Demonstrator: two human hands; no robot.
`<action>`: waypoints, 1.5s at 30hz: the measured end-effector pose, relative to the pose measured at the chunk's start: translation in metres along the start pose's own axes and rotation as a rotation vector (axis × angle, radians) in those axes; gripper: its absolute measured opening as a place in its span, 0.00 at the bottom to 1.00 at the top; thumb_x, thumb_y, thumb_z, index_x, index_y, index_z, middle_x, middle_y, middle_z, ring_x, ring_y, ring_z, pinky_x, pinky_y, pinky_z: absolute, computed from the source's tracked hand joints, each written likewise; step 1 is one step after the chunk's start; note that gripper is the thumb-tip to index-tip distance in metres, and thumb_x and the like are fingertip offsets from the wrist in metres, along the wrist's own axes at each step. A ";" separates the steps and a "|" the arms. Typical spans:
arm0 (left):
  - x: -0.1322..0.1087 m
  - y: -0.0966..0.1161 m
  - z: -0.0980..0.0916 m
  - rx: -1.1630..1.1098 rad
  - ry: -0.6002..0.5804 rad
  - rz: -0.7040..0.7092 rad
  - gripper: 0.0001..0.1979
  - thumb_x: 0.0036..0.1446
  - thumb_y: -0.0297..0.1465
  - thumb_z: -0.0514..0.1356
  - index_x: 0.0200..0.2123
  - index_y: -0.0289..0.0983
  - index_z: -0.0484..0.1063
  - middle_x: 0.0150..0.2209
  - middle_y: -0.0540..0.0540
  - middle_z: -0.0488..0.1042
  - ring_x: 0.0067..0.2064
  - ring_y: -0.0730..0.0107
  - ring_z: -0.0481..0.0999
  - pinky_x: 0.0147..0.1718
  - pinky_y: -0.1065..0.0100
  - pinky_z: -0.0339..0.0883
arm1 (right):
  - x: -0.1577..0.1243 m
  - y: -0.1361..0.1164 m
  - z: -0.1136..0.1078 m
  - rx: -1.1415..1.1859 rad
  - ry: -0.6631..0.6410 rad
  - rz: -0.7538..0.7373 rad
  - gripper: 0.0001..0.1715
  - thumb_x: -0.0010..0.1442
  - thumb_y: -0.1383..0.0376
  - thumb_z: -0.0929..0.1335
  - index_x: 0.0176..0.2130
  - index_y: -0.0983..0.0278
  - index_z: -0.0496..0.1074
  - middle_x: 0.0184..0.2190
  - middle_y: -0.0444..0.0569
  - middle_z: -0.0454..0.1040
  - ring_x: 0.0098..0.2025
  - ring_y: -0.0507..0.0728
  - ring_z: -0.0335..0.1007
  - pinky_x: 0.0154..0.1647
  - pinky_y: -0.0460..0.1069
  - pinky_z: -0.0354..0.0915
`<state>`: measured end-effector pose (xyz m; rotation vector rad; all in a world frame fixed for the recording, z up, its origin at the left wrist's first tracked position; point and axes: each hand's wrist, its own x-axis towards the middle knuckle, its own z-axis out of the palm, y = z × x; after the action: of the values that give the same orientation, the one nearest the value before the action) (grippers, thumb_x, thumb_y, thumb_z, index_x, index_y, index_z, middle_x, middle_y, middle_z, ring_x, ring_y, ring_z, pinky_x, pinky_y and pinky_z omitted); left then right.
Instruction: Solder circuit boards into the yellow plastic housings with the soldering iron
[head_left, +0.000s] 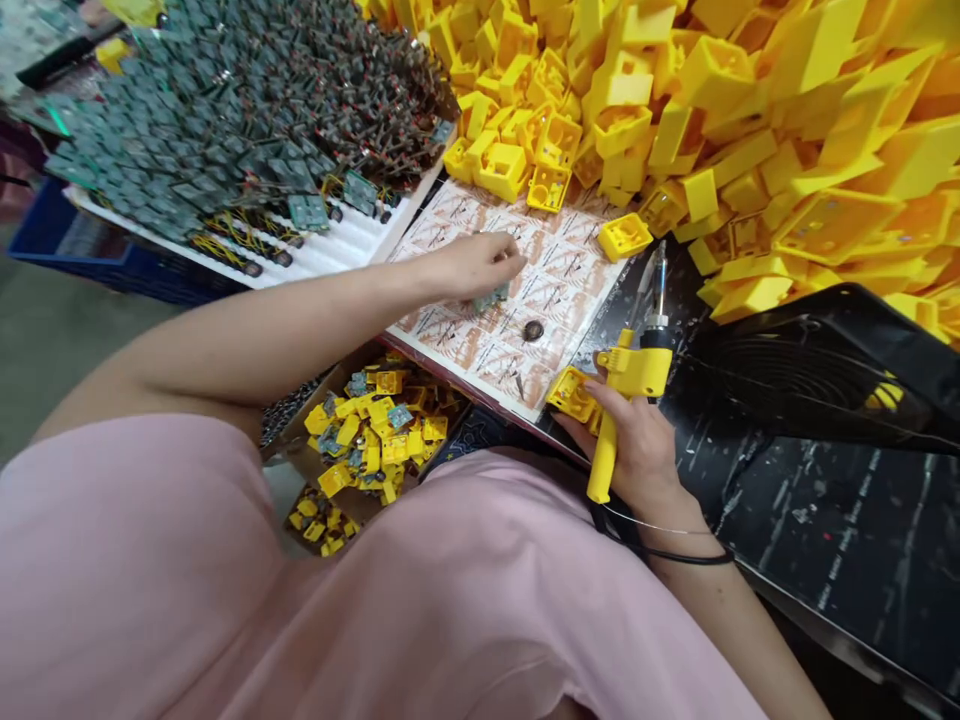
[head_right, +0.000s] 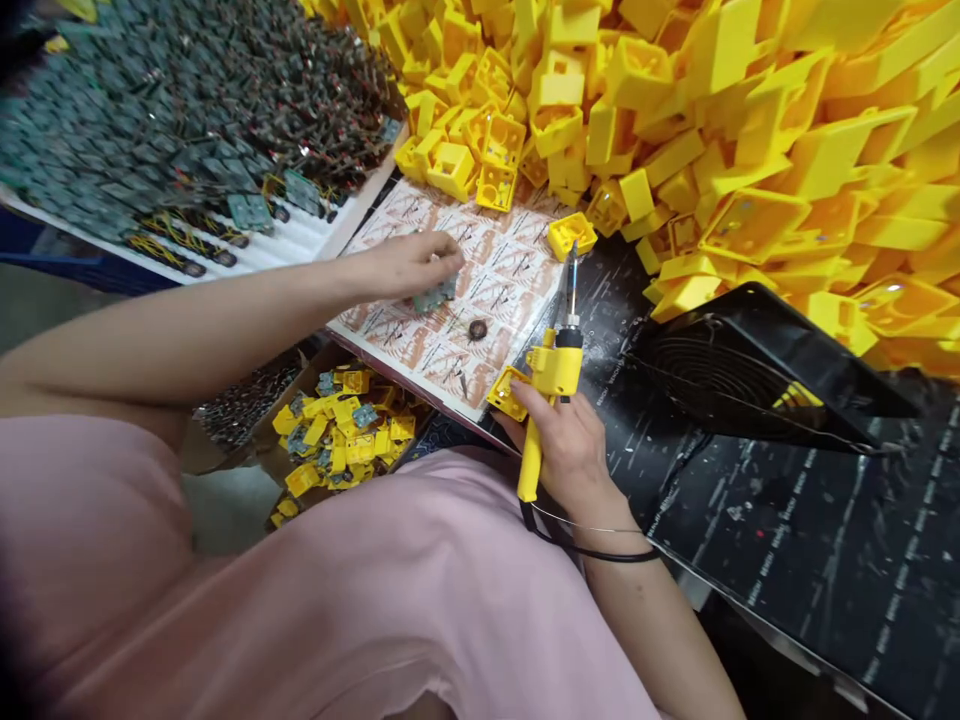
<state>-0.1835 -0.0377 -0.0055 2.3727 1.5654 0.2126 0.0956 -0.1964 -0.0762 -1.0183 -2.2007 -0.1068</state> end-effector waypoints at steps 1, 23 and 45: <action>-0.008 -0.005 0.006 0.002 -0.037 0.000 0.18 0.69 0.39 0.55 0.54 0.37 0.78 0.46 0.42 0.82 0.42 0.64 0.83 0.45 0.64 0.77 | 0.000 0.000 0.000 0.010 -0.008 0.007 0.41 0.64 0.68 0.75 0.70 0.57 0.61 0.45 0.49 0.83 0.38 0.59 0.81 0.39 0.50 0.74; -0.053 -0.009 0.014 -0.017 -0.066 0.135 0.13 0.63 0.37 0.60 0.42 0.40 0.84 0.44 0.44 0.84 0.48 0.59 0.82 0.56 0.57 0.72 | 0.000 0.000 -0.003 0.015 -0.041 0.003 0.37 0.66 0.55 0.76 0.66 0.60 0.62 0.47 0.52 0.82 0.44 0.62 0.81 0.53 0.58 0.73; -0.095 0.042 0.073 -0.273 0.223 0.270 0.10 0.69 0.37 0.59 0.38 0.41 0.79 0.37 0.50 0.83 0.47 0.61 0.80 0.70 0.43 0.58 | 0.015 -0.013 -0.026 0.040 0.053 0.019 0.24 0.64 0.53 0.78 0.55 0.58 0.74 0.31 0.42 0.80 0.31 0.55 0.79 0.41 0.51 0.76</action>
<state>-0.1646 -0.1520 -0.0584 2.3929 1.2019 0.7229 0.0948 -0.2051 -0.0446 -1.0026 -2.1361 -0.0797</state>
